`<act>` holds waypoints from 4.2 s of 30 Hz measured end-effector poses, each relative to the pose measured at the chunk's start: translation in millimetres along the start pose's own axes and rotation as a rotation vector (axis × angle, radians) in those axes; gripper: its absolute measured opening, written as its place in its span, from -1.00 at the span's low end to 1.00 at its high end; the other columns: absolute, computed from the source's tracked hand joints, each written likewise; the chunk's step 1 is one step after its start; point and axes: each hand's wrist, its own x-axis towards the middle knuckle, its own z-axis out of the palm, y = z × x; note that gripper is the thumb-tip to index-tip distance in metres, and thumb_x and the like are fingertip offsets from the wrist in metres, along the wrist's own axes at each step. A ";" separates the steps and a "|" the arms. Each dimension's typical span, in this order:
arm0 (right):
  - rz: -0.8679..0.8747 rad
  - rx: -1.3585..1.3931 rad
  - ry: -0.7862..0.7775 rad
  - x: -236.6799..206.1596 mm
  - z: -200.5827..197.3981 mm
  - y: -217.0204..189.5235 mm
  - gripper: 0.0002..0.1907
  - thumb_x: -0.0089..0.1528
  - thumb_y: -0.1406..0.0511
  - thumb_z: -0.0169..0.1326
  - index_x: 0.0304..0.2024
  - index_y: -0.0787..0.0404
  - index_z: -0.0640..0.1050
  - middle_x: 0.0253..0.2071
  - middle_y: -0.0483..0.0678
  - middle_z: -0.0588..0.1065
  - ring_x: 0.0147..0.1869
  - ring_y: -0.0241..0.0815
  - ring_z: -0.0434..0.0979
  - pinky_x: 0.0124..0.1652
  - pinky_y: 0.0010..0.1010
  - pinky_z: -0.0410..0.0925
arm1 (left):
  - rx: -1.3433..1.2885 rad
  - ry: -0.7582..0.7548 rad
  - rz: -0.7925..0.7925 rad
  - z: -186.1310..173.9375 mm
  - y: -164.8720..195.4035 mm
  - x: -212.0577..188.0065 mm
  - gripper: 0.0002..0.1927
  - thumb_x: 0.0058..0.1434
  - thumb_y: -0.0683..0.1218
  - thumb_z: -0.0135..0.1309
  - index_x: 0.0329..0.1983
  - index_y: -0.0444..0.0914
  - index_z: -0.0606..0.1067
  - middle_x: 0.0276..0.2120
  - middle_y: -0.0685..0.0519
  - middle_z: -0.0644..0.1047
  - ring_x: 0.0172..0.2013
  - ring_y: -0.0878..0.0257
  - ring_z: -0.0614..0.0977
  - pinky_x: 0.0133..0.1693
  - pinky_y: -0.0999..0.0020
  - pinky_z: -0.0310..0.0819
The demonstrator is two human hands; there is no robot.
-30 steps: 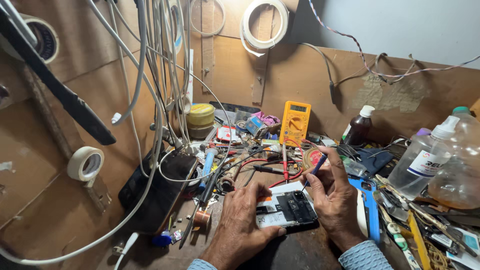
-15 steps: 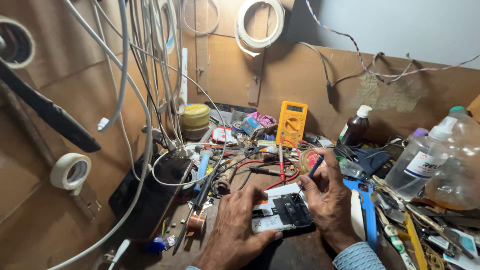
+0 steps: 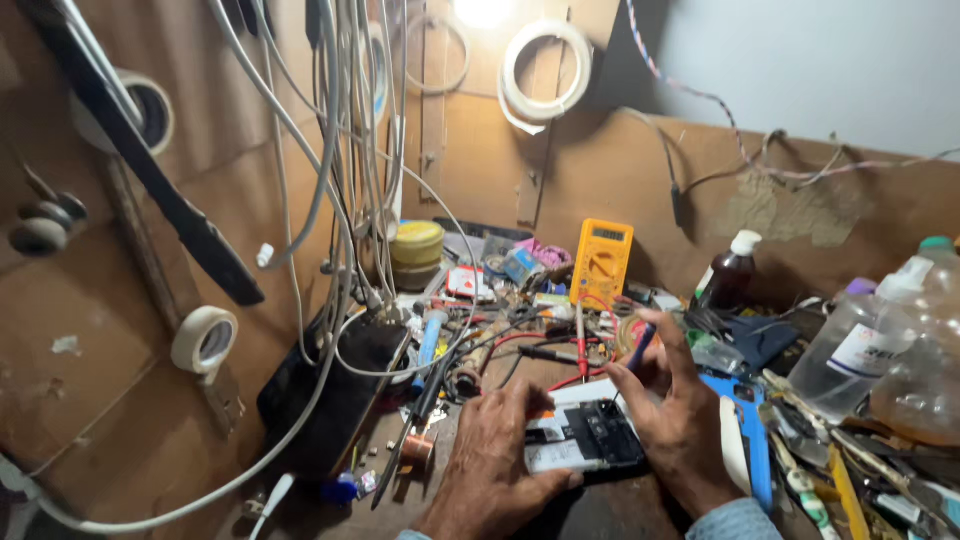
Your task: The person uses a blue-handled screwdriver to remove screws from a disassembled smartphone chassis. They then use a small brush to clean the interior of the phone frame and place the removed components on the workbench.
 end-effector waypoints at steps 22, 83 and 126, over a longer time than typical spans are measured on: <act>0.066 0.170 0.027 -0.1 -0.7 3.6 -0.25 0.18 0.48 0.14 0.39 0.04 0.23 -0.40 -0.11 0.57 -0.37 -0.41 0.54 -0.32 -0.53 0.43 | 0.042 0.004 -0.045 0.3 2.9 3.2 -0.26 -0.15 0.04 0.45 0.06 -0.24 0.37 -0.11 -0.08 0.49 0.00 -0.03 0.44 0.07 0.10 0.24; -0.011 0.008 0.069 4.9 1.3 -7.7 -0.27 0.16 0.47 0.26 0.34 0.04 0.32 -0.50 -0.20 0.42 -0.42 -0.45 0.40 -0.36 -0.54 0.35 | 0.093 0.069 0.009 -2.9 17.9 0.1 -0.38 -0.07 0.04 0.38 0.00 -0.26 0.42 -0.14 -0.09 0.50 -0.03 -0.04 0.45 0.04 0.08 0.25; 0.110 -0.100 0.112 21.0 -4.3 3.1 -0.58 0.29 0.40 0.25 0.22 0.14 0.58 -0.36 0.02 0.51 -0.29 -0.28 0.43 -0.24 -0.41 0.39 | 0.107 0.071 0.005 0.2 13.5 0.8 -0.38 -0.08 0.05 0.39 -0.01 -0.24 0.41 -0.13 -0.08 0.51 -0.03 -0.05 0.46 0.04 0.07 0.28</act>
